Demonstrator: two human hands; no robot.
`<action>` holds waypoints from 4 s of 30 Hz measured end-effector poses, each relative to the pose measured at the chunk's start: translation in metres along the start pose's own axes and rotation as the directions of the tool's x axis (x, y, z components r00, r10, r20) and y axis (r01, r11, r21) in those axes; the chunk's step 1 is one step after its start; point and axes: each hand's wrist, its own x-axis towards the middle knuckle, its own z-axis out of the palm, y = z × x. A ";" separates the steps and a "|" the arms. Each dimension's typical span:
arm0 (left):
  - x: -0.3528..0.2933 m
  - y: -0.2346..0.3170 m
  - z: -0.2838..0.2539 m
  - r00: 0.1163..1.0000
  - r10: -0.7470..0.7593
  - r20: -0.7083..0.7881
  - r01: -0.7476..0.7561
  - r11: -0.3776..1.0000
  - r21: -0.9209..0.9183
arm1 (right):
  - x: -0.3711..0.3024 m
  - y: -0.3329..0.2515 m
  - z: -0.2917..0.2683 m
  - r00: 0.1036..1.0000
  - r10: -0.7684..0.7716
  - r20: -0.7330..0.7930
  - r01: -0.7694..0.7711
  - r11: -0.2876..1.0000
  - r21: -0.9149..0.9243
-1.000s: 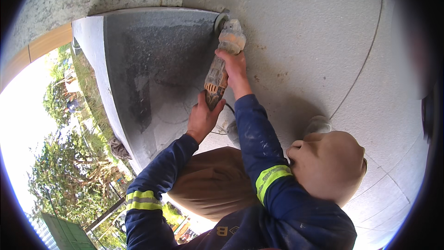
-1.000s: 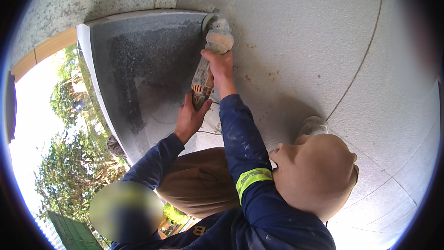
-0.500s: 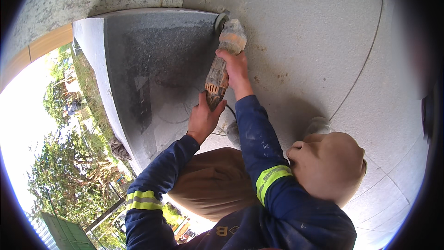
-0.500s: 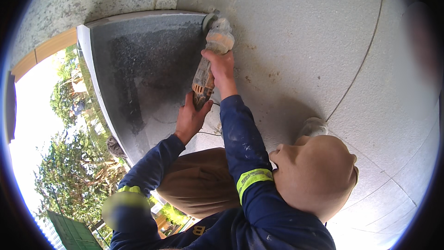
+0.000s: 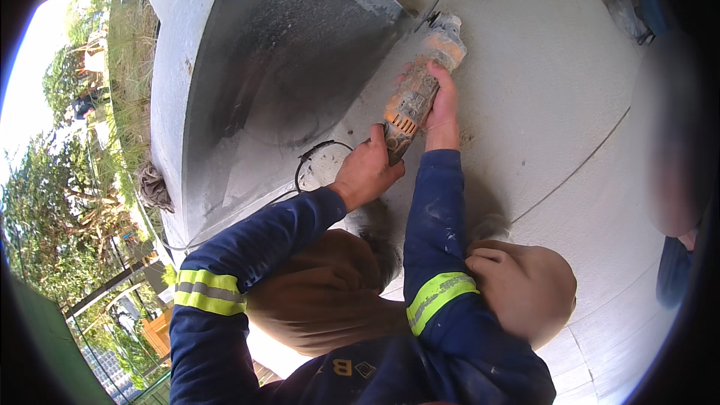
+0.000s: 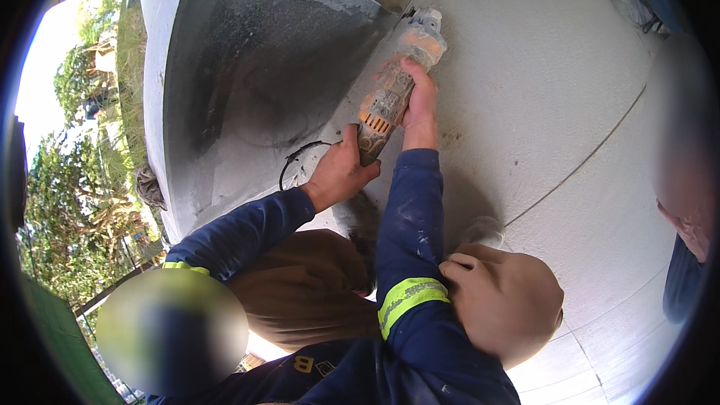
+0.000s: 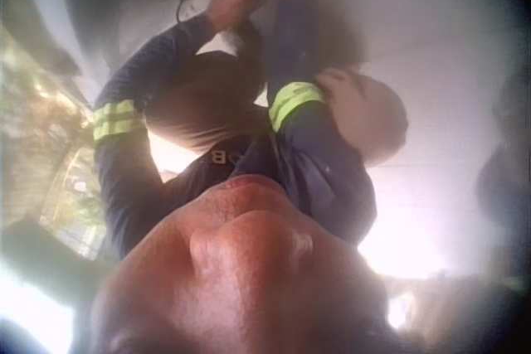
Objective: The person uses an angle grinder to smooth the edge of a concrete structure. They hold the tool with both hands and move it along the curved surface, generating dust.
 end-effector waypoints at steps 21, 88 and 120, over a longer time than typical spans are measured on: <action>0.014 -0.027 -0.010 0.999 -0.045 0.003 0.045 0.998 -0.046 | 0.023 0.026 -0.010 1.000 0.004 0.004 -0.004 0.998 -0.069; -0.102 -0.044 -0.060 0.939 -0.004 -0.343 -0.035 0.994 -0.107 | -0.108 0.030 0.160 0.922 -0.386 0.009 0.354 0.836 -0.419; -0.123 -0.035 -0.063 0.887 0.115 -0.448 -0.183 0.977 -0.111 | -0.124 0.021 0.181 0.895 -0.443 0.058 0.403 0.746 -0.530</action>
